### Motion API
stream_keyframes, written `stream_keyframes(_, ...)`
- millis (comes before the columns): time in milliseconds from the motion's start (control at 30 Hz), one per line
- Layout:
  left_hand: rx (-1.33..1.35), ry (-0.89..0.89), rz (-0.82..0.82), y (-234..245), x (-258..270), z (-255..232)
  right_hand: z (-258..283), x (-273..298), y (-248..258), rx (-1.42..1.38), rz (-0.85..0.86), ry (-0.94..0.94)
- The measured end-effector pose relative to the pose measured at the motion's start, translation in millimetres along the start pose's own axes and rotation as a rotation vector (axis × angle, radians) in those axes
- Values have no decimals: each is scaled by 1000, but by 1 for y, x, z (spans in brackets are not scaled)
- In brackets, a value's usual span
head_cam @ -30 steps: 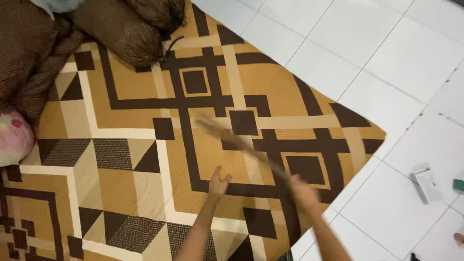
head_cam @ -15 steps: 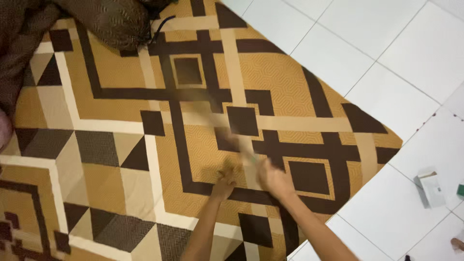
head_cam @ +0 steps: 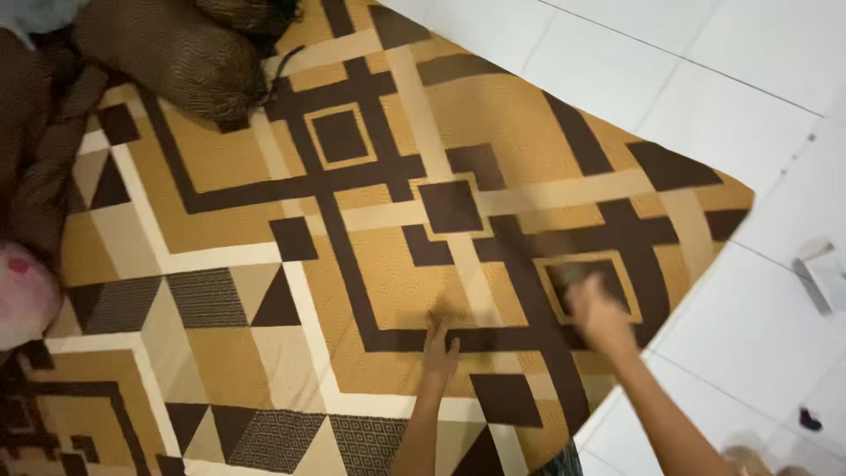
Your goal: The person uses a traditional straw broom to pat and smooth a patterned bedspread on a low bed. They repeatedly sweep and pat the surface, then lift and reposition two plush toys on the bed before placing them back down.
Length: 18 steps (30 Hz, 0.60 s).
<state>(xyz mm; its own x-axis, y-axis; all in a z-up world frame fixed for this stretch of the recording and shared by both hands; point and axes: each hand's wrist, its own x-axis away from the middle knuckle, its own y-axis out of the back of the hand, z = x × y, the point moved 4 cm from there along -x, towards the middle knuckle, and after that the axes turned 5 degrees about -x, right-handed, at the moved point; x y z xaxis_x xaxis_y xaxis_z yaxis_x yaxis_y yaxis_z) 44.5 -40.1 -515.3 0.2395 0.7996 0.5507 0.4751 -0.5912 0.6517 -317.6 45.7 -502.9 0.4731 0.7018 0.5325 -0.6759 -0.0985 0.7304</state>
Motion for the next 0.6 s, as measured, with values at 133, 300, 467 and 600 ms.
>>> stream_keyframes(133, 62, -43, 181, 9, 37, -27, -127, 77, 9, -143, 171, -300)
stream_keyframes(300, 204, -5, 176, 28, 76, -25, -267, 133, 130, -167, -533, -745)
stream_keyframes(467, 12, -410, 1, 19, 122, 0, -211, 126, 97, -686, -908, -422)
stream_keyframes(600, 38, -220, -36, 8, 175, 55, -90, 184, -72, -300, -465, -47)
